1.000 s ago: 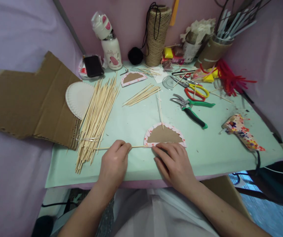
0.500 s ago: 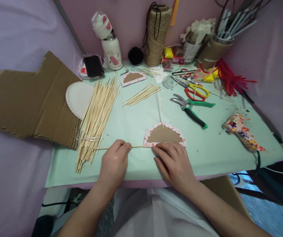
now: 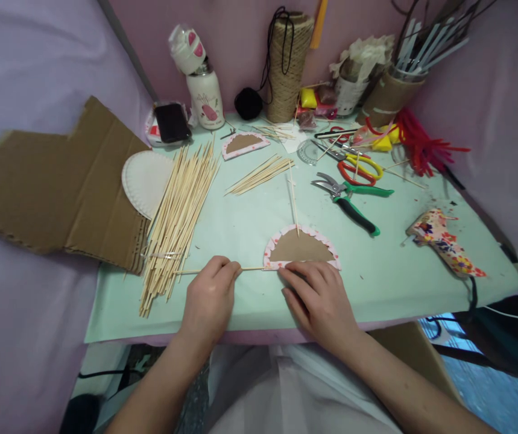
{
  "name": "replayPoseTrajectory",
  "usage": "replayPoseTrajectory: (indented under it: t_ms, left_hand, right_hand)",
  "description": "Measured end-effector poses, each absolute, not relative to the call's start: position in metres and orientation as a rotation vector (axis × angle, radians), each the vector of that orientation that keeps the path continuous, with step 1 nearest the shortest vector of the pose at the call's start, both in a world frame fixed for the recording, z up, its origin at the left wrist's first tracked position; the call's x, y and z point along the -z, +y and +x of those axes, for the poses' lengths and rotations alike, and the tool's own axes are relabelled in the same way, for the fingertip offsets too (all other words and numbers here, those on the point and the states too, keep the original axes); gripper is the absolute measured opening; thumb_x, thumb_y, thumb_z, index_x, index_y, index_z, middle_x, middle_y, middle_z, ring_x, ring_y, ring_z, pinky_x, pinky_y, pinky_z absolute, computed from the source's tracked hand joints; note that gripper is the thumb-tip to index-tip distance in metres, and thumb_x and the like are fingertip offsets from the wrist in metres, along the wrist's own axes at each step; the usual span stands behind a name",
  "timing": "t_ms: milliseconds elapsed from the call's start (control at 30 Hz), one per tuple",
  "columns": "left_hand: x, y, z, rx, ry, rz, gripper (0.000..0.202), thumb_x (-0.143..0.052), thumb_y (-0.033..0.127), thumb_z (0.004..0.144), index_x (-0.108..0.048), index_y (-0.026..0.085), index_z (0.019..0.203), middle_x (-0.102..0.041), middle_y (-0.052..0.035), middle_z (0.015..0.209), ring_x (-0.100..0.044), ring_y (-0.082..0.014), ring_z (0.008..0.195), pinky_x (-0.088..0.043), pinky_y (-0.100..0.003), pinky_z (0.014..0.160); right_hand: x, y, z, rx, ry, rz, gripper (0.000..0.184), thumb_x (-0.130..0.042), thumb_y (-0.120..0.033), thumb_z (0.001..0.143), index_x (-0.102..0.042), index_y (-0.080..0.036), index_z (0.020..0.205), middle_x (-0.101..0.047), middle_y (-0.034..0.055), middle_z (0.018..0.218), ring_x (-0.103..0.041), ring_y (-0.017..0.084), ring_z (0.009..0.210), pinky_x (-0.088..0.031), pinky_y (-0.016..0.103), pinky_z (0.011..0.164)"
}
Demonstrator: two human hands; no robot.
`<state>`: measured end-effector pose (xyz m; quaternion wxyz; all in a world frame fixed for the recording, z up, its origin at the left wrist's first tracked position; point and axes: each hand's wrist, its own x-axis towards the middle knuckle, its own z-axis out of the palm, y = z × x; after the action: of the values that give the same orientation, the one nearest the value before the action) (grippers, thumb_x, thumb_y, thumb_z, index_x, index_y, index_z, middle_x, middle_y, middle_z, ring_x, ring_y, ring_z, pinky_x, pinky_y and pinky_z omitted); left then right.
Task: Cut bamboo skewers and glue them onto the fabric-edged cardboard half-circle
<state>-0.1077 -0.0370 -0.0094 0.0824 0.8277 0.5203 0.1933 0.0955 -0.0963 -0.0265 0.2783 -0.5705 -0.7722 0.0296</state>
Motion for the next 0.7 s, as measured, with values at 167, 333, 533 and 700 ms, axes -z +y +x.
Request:
replayPoseTrajectory:
  t_ms: [167, 333, 533, 700]
  left_hand:
    - [0.0112, -0.0384, -0.1085, -0.627, 1.552, 2.469, 0.021, -0.046, 0.017, 0.09, -0.067, 0.018, 0.089, -0.065, -0.003, 0.085, -0.061, -0.0135, 0.074, -0.045, -0.024, 0.068]
    - [0.0148, -0.0398, -0.1117, -0.637, 1.551, 2.509, 0.021, -0.047, 0.022, 0.092, -0.066, 0.019, 0.1, -0.066, -0.0045, 0.094, -0.061, -0.0165, 0.081, -0.046, -0.027, 0.072]
    - [0.0103, -0.0388, -0.1111, -0.62, 1.554, 2.623, 0.019, -0.055, 0.023, 0.088, -0.066, 0.02, 0.103, -0.065, -0.0087, 0.105, -0.054, -0.0234, 0.092, -0.041, -0.037, 0.08]
    - [0.0104, -0.034, -0.1081, -0.504, 1.435, 2.624, 0.011, -0.057, 0.023, 0.088, -0.063, 0.02, 0.096, -0.064, -0.0071, 0.097, -0.054, -0.0221, 0.093, -0.036, -0.038, 0.082]
  right_hand:
    - [0.0278, -0.0967, 0.0955, -0.093, -2.066, -1.536, 0.03, -0.055, -0.017, 0.086, -0.061, -0.019, 0.115, -0.064, 0.0094, 0.109, -0.053, 0.025, 0.1, -0.042, 0.043, 0.086]
    - [0.0288, -0.0966, 0.0953, -0.093, -2.068, -1.534, 0.03, -0.056, -0.017, 0.085, -0.061, -0.019, 0.115, -0.065, 0.0093, 0.109, -0.052, 0.025, 0.1, -0.041, 0.043, 0.087]
    - [0.0278, -0.0965, 0.0956, -0.087, -2.076, -1.53, 0.03, -0.057, -0.016, 0.085, -0.061, -0.017, 0.114, -0.064, 0.0097, 0.108, -0.052, 0.025, 0.1, -0.041, 0.043, 0.087]
    - [0.0279, -0.0959, 0.0949, -0.086, -2.077, -1.522, 0.029, -0.057, -0.016, 0.085, -0.061, -0.016, 0.114, -0.064, 0.01, 0.108, -0.051, 0.025, 0.099, -0.04, 0.043, 0.087]
